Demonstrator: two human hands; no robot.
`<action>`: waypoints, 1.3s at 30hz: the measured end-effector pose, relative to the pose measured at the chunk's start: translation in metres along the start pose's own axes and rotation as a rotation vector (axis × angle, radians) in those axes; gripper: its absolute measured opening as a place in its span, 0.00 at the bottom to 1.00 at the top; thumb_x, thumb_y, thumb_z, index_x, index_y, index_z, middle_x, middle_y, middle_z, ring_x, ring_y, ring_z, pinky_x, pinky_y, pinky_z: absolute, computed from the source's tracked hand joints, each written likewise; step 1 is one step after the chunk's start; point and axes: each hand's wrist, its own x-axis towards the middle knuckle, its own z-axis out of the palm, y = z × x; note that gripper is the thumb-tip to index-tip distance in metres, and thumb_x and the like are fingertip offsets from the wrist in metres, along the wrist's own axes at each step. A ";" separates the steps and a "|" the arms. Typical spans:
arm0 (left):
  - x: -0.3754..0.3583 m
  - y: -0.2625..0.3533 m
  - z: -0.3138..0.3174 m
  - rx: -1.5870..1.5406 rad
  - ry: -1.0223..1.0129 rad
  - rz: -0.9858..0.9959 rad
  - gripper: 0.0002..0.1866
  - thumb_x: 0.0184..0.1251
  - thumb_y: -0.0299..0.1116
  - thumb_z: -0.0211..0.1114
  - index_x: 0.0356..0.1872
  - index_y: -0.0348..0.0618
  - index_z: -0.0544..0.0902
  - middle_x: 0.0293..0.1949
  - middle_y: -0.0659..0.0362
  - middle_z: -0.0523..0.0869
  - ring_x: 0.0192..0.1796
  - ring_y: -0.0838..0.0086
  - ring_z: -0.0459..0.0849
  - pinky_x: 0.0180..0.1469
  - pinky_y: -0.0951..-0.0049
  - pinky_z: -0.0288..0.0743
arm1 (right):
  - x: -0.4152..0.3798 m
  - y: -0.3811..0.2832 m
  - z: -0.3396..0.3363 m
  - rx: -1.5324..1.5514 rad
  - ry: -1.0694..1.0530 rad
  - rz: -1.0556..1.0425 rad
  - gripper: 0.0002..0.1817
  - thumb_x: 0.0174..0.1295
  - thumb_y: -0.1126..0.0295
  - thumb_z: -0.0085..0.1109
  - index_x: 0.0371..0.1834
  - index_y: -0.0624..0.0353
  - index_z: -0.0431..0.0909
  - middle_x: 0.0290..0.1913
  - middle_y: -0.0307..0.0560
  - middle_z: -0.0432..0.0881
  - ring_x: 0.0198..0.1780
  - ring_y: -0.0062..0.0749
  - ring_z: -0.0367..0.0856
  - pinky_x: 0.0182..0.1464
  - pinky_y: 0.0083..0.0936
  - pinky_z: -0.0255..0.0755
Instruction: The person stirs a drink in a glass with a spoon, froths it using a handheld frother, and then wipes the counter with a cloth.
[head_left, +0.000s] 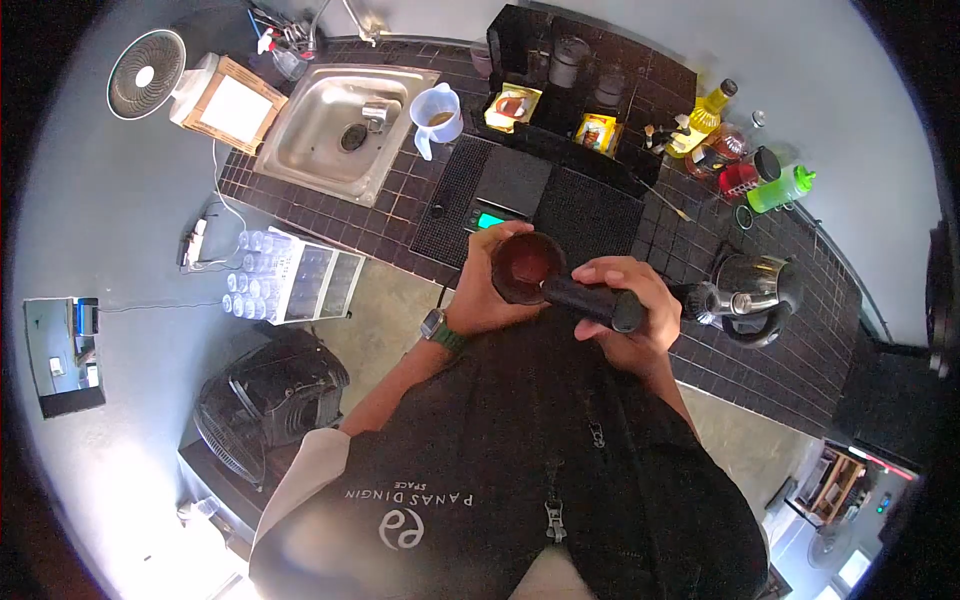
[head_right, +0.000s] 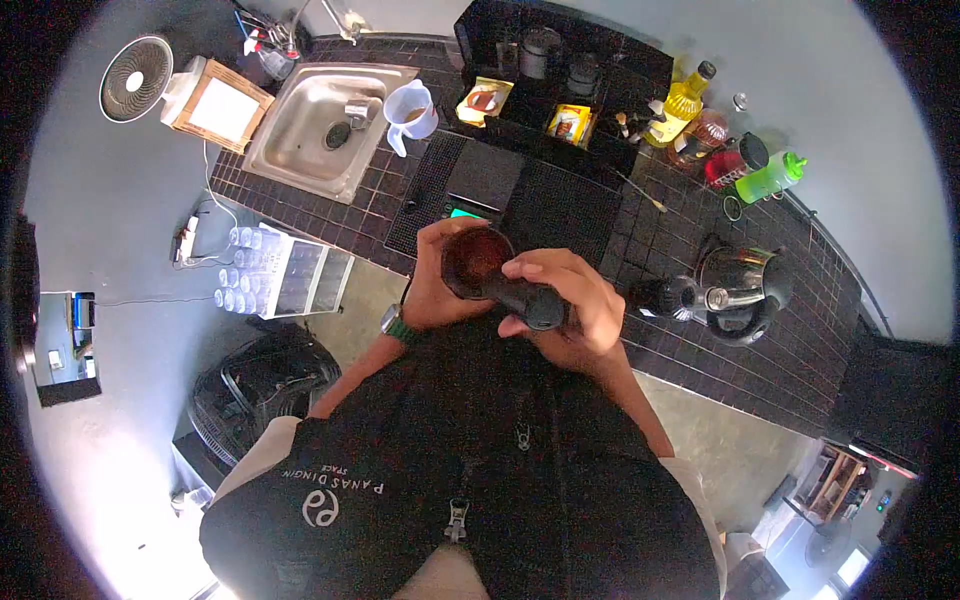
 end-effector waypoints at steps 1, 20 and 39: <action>0.000 0.000 -0.001 0.019 -0.007 0.004 0.56 0.43 0.33 0.92 0.70 0.43 0.59 0.71 0.48 0.70 0.72 0.61 0.75 0.74 0.59 0.74 | 0.000 -0.001 0.000 -0.002 0.002 -0.004 0.36 0.47 0.71 0.87 0.59 0.66 0.76 0.49 0.60 0.89 0.50 0.49 0.91 0.50 0.38 0.87; -0.004 0.000 -0.002 0.100 -0.008 -0.047 0.56 0.42 0.36 0.92 0.72 0.42 0.62 0.70 0.50 0.71 0.72 0.61 0.74 0.73 0.58 0.72 | 0.001 -0.004 -0.001 -0.022 0.008 -0.019 0.35 0.47 0.69 0.87 0.58 0.65 0.76 0.49 0.60 0.89 0.49 0.49 0.92 0.49 0.38 0.87; -0.004 -0.005 0.002 -0.071 0.012 -0.045 0.55 0.43 0.33 0.91 0.71 0.42 0.61 0.70 0.49 0.70 0.72 0.61 0.74 0.74 0.58 0.72 | 0.002 -0.006 -0.004 -0.033 -0.002 -0.023 0.35 0.48 0.69 0.87 0.58 0.66 0.76 0.49 0.60 0.89 0.49 0.50 0.92 0.48 0.38 0.87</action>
